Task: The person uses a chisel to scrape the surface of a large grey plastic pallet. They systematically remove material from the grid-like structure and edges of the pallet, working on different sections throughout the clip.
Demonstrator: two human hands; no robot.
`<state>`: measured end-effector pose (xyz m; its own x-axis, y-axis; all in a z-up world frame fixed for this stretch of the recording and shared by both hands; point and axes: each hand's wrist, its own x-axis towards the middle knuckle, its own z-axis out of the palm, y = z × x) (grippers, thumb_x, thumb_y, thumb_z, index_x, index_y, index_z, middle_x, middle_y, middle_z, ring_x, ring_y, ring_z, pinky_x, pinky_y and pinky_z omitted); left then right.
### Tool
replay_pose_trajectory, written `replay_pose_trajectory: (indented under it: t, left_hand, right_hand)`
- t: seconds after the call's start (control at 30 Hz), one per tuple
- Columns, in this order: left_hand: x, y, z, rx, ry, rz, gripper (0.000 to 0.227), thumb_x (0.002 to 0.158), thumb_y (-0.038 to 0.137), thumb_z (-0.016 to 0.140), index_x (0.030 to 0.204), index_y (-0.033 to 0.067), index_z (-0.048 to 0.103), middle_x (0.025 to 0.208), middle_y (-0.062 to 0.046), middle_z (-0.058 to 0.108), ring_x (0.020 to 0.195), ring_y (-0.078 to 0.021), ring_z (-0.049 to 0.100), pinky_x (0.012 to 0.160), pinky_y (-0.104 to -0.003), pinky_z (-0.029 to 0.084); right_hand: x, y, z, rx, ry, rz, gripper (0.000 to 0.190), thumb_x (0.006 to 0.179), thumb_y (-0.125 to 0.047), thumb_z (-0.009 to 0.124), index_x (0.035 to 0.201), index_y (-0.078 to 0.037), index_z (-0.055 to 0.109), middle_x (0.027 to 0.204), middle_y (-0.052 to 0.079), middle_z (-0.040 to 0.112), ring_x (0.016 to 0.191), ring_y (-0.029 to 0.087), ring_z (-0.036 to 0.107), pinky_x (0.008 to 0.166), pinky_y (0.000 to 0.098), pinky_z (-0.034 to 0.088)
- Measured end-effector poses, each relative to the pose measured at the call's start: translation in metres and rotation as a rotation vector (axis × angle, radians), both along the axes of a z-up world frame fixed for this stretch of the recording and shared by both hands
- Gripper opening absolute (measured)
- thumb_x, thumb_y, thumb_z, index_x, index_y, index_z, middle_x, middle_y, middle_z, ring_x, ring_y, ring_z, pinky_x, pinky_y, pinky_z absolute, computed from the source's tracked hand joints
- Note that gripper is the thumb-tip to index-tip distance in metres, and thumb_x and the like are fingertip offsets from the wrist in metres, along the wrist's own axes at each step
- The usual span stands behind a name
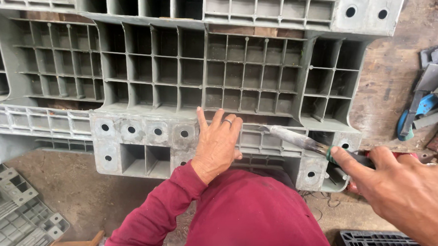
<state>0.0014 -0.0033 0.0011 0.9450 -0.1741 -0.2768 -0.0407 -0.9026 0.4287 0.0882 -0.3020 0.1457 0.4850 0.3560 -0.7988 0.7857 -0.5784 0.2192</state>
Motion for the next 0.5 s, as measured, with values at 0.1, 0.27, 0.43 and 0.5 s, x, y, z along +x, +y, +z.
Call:
replay_pose_trajectory:
  t: [0.1,0.27,0.43,0.5]
  left_hand:
    - [-0.003,-0.002,0.001,0.002,-0.019,0.032,0.086,0.054,0.034,0.093,0.126,0.0055,0.056,0.129,-0.010,0.060,0.134,-0.0376,0.043,0.110,-0.079,0.017]
    - [-0.007,-0.006,0.001,0.009,-0.029,0.064,0.090,0.055,0.032,0.093,0.131,0.0028,0.054,0.134,-0.012,0.056,0.137,-0.0399,0.041,0.110,-0.078,0.017]
    - [-0.007,-0.007,-0.001,0.041,0.006,0.058,0.089,0.056,0.032,0.093,0.131,0.0034,0.054,0.133,-0.011,0.056,0.138,-0.0399,0.040,0.111,-0.079,0.017]
    - [-0.009,-0.008,-0.002,0.043,-0.003,0.054,0.089,0.056,0.031,0.093,0.131,0.0033,0.054,0.133,-0.011,0.057,0.137,-0.0394,0.041,0.111,-0.079,0.018]
  right_hand:
    - [0.000,-0.022,-0.016,0.115,-0.048,-0.112,0.072,0.086,-0.060,0.056,0.156,-0.044,0.044,0.083,-0.003,0.063,0.059,0.019,0.073,0.050,0.0344,0.057]
    - [-0.013,-0.052,-0.042,0.197,0.110,-0.396,0.058,0.095,-0.044,0.055,0.153,-0.038,0.048,0.095,-0.003,0.071,0.071,0.014,0.076,0.060,0.0290,0.062]
    - [-0.041,-0.049,-0.047,0.447,0.192,-0.908,0.052,0.091,-0.038,0.068,0.142,-0.026,0.061,0.094,0.009,0.078,0.085,0.027,0.077,0.074,0.0387,0.058]
    - [-0.049,-0.045,-0.047,0.449,0.167,-0.960,0.049,0.091,-0.036,0.071,0.138,-0.024,0.062,0.093,0.016,0.076,0.083,0.033,0.075,0.073,0.0421,0.056]
